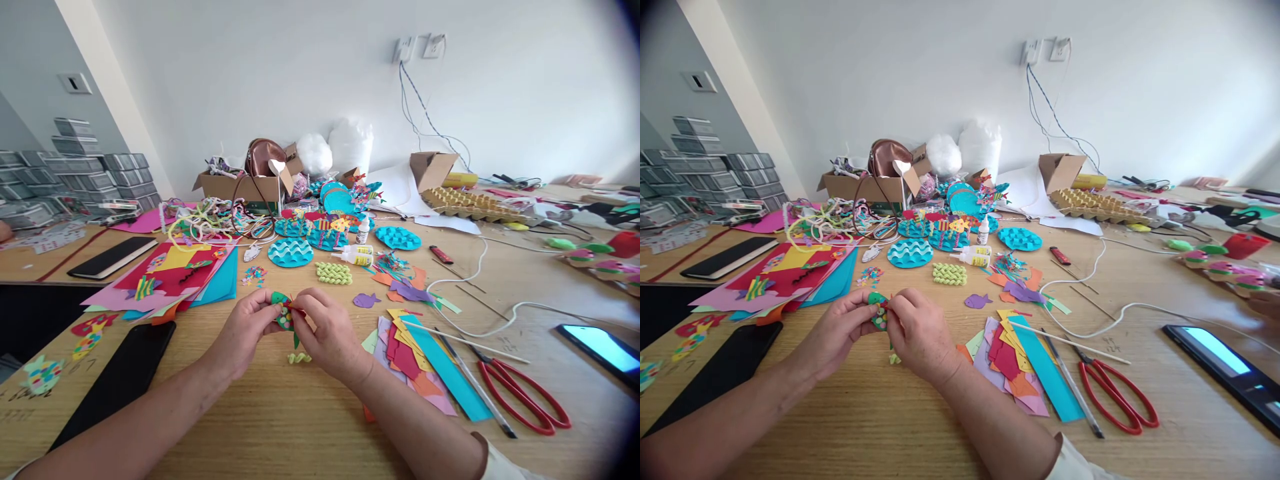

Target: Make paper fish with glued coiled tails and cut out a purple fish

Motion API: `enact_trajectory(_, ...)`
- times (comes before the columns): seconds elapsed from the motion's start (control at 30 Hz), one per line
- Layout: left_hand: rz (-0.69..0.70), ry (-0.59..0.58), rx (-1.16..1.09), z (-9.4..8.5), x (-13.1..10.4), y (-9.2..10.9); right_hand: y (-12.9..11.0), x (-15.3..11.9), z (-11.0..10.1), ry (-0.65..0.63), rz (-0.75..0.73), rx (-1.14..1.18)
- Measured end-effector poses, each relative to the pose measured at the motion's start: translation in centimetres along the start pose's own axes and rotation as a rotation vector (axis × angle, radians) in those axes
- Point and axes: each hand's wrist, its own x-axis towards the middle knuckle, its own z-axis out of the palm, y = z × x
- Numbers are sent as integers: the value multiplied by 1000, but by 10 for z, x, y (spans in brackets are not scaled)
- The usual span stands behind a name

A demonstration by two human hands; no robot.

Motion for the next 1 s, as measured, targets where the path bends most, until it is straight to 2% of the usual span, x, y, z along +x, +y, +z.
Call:
enact_trajectory(0.33,139,42,80,0,1,-6,-6,0,-3,8,-17,-82)
enact_trajectory(0.6,170,31,210,2,0,-8,-7,1,-2,7,-1,-171)
enact_trajectory(0.8,191,12,272,1,3,-10,-3,-1,0,11,14,-139)
enact_trajectory(1.0,142,15,251,0,4,-9,-1,0,3,45,131,6)
